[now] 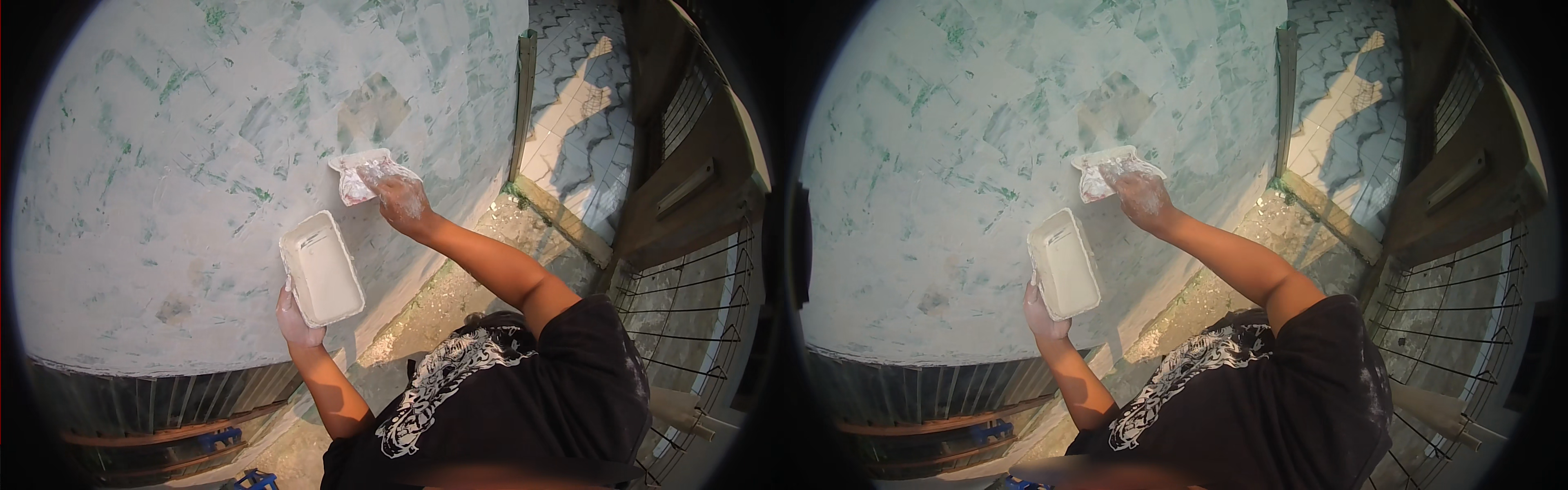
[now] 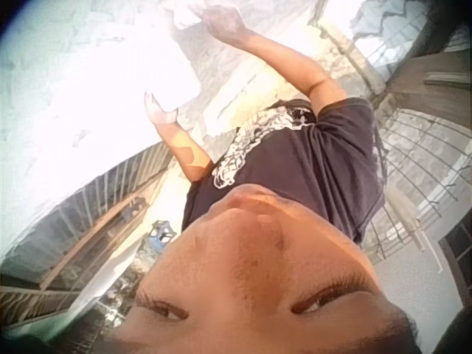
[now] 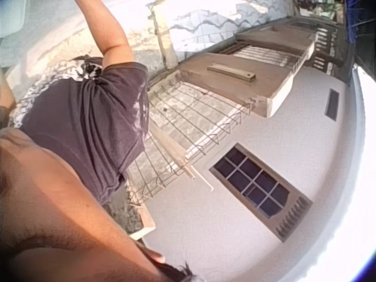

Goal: Applying plaster or filler to an exterior wall using a putty knife and a plastic tray.

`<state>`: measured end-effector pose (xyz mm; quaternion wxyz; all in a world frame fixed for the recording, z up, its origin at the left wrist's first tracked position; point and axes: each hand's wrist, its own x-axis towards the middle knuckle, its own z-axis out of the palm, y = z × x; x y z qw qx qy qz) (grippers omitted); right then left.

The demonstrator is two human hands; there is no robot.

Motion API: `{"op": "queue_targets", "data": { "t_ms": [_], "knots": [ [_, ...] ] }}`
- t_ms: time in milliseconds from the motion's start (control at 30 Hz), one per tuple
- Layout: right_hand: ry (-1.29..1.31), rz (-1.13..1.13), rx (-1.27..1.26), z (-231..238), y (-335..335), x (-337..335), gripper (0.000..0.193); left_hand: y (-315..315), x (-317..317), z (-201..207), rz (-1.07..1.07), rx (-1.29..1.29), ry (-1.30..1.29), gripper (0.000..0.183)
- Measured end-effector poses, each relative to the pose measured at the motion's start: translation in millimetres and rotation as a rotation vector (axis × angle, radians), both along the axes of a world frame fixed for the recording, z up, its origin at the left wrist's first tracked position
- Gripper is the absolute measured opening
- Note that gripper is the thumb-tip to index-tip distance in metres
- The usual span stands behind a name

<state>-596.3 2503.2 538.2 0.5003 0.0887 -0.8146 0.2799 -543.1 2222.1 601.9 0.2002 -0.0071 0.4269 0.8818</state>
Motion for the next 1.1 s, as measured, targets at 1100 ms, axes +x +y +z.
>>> {"op": "queue_targets", "data": {
  "t_ms": [1100],
  "knots": [
    [-0.006, -0.109, -0.121, 26, 52, -11, 0.047, 6, 3, -9, 0.035, -0.035, 0.044, 0.045]
  ]
}}
